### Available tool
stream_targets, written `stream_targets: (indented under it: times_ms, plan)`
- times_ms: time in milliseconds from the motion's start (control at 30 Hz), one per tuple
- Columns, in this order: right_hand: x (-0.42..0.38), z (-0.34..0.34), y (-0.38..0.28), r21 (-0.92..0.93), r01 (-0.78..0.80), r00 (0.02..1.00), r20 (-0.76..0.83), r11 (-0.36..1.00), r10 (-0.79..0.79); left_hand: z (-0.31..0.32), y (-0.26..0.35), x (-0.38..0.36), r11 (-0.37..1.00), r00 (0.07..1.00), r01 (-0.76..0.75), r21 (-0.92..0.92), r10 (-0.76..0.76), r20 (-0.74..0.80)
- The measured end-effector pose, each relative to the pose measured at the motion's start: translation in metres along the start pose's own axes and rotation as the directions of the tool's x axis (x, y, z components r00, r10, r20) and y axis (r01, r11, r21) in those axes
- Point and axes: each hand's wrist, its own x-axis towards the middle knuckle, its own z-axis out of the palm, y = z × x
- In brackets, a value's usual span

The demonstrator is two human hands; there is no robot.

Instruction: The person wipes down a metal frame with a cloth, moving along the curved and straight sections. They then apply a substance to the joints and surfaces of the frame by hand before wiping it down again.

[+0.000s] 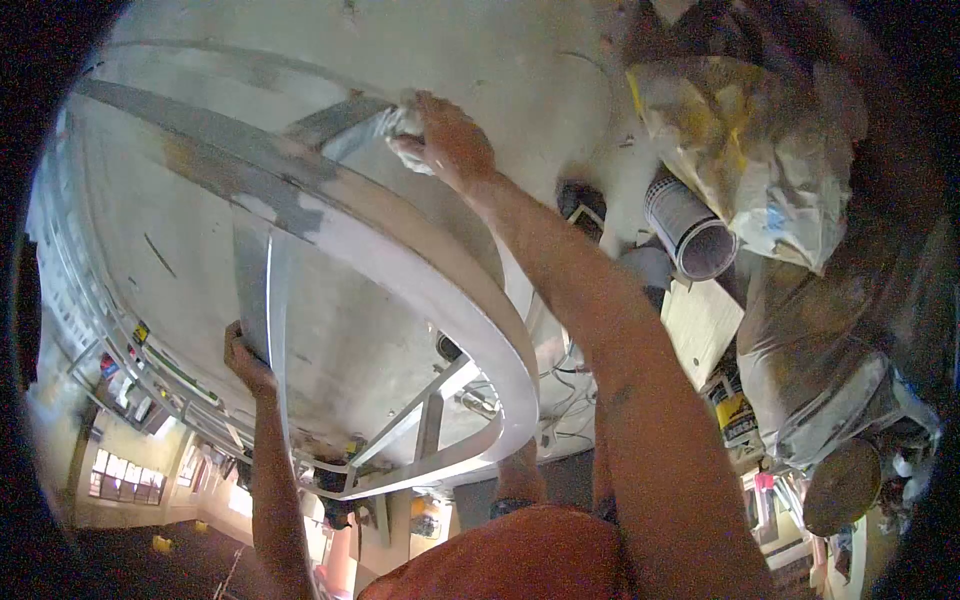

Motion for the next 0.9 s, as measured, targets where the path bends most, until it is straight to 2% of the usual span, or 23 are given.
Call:
stream_targets:
  times_ms: [33, 67, 133, 167, 233, 267, 300, 333, 367, 400, 433, 500, 567, 600, 633, 667, 700, 767, 800, 867, 900]
  plan:
    - [-0.02, 0.001, -0.002, -0.101, -0.071, 0.98, -0.19, 0.992, 0.051, 0.0, 0.004, 0.001, 1.0, 1.0, -0.002, 0.009, 0.002, 0.004]
    - [-0.044, 0.002, 0.007, -0.093, -0.084, 0.98, -0.186, 0.992, 0.066, -0.002, 0.01, 0.001, 0.997, 0.999, 0.0, 0.078, -0.003, 0.041]
    - [-0.099, -0.003, 0.026, -0.14, -0.075, 0.953, -0.301, 0.987, 0.03, -0.007, 0.007, 0.004, 0.987, 0.997, -0.012, 0.159, -0.002, 0.083]
    - [-0.131, -0.003, 0.034, -0.067, -0.085, 0.949, -0.31, 0.994, 0.06, -0.006, 0.003, 0.007, 0.987, 0.997, -0.02, 0.162, 0.007, 0.081]
    - [-0.206, 0.003, 0.034, 0.279, -0.182, 0.937, -0.243, 0.943, 0.253, -0.005, -0.006, 0.012, 0.996, 0.996, 0.071, 0.052, -0.074, 0.048]
    - [-0.257, 0.015, 0.029, 0.517, -0.278, 0.896, -0.165, 0.81, 0.413, -0.005, -0.002, 0.011, 0.996, 0.997, 0.056, 0.072, -0.06, 0.043]
    - [-0.3, 0.037, 0.02, 0.719, -0.341, 0.836, -0.063, 0.606, 0.545, -0.002, 0.006, 0.01, 0.996, 0.999, 0.035, 0.083, -0.038, 0.039]
    - [-0.342, 0.066, 0.01, 0.839, -0.345, 0.769, -0.004, 0.42, 0.639, -0.002, 0.015, 0.005, 0.984, 0.999, -0.03, 0.173, 0.024, 0.035]
    - [-0.379, 0.101, 0.004, 0.892, -0.317, 0.704, -0.006, 0.321, 0.71, -0.002, 0.015, 0.004, 0.961, 0.995, -0.094, 0.261, 0.086, 0.041]
    - [-0.411, 0.143, 0.002, 0.91, -0.283, 0.637, -0.057, 0.302, 0.769, -0.006, -0.005, 0.021, 0.882, 0.957, -0.29, 0.371, 0.279, 0.083]
    - [-0.438, 0.185, 0.001, 0.9, -0.277, 0.581, -0.122, 0.337, 0.805, -0.012, -0.03, 0.035, 0.753, 0.883, -0.46, 0.47, 0.443, 0.154]
    - [-0.484, 0.255, 0.005, 0.753, -0.392, 0.532, -0.284, 0.529, 0.798, -0.006, -0.011, 0.016, 0.856, 0.938, -0.338, 0.39, 0.342, 0.061]
    - [-0.517, 0.315, 0.014, 0.499, -0.55, 0.497, -0.449, 0.67, 0.743, -0.003, -0.02, 0.028, 0.956, 0.972, -0.229, 0.184, 0.216, 0.088]
    - [-0.531, 0.338, 0.005, 0.482, -0.529, 0.551, -0.431, 0.699, 0.715, 0.0, -0.032, 0.04, 0.958, 0.974, -0.221, 0.184, 0.208, 0.088]
    - [-0.541, 0.352, -0.012, 0.472, -0.518, 0.58, -0.418, 0.713, 0.699, -0.003, -0.044, 0.056, 0.853, 0.906, -0.424, 0.304, 0.403, 0.132]
    - [-0.55, 0.367, -0.029, 0.463, -0.507, 0.61, -0.404, 0.727, 0.682, -0.008, -0.05, 0.065, 0.691, 0.794, -0.6, 0.403, 0.573, 0.2]
    - [-0.559, 0.376, -0.049, 0.403, -0.542, 0.613, -0.411, 0.737, 0.675, -0.011, -0.05, 0.066, 0.695, 0.797, -0.597, 0.4, 0.571, 0.198]
    - [-0.55, 0.371, -0.059, 0.336, -0.568, 0.623, -0.422, 0.752, 0.659, -0.009, -0.042, 0.065, 0.818, 0.891, -0.45, 0.359, 0.382, 0.247]
    - [-0.541, 0.364, -0.053, 0.003, -0.555, 0.679, -0.577, 0.832, 0.454, -0.005, -0.039, 0.066, 0.822, 0.892, -0.448, 0.352, 0.38, 0.246]
    - [-0.525, 0.332, -0.027, -0.349, -0.517, 0.75, -0.625, 0.782, 0.217, -0.001, -0.042, 0.058, 0.705, 0.844, -0.53, 0.472, 0.495, 0.208]
    - [-0.504, 0.303, 0.005, -0.094, -0.578, 0.673, -0.616, 0.81, 0.409, -0.002, -0.044, 0.055, 0.637, 0.814, -0.554, 0.535, 0.548, 0.191]
